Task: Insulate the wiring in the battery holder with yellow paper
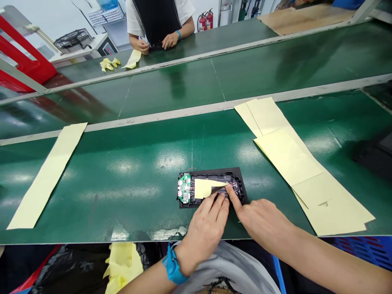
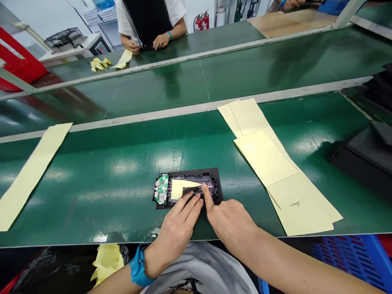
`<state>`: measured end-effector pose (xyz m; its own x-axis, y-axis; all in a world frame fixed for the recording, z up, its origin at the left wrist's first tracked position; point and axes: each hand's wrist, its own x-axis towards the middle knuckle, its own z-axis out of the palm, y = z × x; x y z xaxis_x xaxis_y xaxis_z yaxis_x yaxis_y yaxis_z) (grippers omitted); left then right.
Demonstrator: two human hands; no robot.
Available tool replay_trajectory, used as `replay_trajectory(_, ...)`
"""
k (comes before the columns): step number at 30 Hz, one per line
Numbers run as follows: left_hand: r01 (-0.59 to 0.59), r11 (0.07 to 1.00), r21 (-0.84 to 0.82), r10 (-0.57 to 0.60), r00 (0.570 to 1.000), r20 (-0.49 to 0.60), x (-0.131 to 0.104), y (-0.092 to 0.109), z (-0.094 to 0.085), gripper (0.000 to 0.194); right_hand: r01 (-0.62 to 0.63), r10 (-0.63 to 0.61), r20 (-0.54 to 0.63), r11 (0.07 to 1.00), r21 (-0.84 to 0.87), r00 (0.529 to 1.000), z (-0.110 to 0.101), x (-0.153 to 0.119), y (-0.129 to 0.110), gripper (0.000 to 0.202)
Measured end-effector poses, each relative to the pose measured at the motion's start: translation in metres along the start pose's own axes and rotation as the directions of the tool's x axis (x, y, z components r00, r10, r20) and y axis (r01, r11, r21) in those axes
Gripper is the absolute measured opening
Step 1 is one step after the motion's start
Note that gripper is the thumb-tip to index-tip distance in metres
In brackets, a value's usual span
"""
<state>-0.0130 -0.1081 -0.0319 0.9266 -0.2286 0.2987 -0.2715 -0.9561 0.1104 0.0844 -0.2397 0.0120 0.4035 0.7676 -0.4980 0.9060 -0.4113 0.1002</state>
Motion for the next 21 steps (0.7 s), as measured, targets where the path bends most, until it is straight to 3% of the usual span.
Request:
replay_trajectory(12,-0.031,0.998,0.050,0.028,0.998,0.059,-0.0007,-0.0021,-0.0013,0.040,0.012,-0.011,-0.063,1.000,0.022,0.998,0.0007,-0.0020,0.0010,0.087)
replay_trajectory(18,-0.051,0.998,-0.028,0.049,0.998,-0.049,-0.0031,-0.0033,0.0023,0.038,0.006,-0.006,-0.040,1.000,-0.002,0.999,-0.0047,-0.0013,0.0019,0.082)
replay_trajectory(21,-0.023,1.000,0.001,0.023,1.000,-0.018,-0.0016,-0.0013,0.0022,0.038,0.012,-0.012,-0.052,1.000,0.011,0.999,-0.0067,-0.0016,0.0022,0.081)
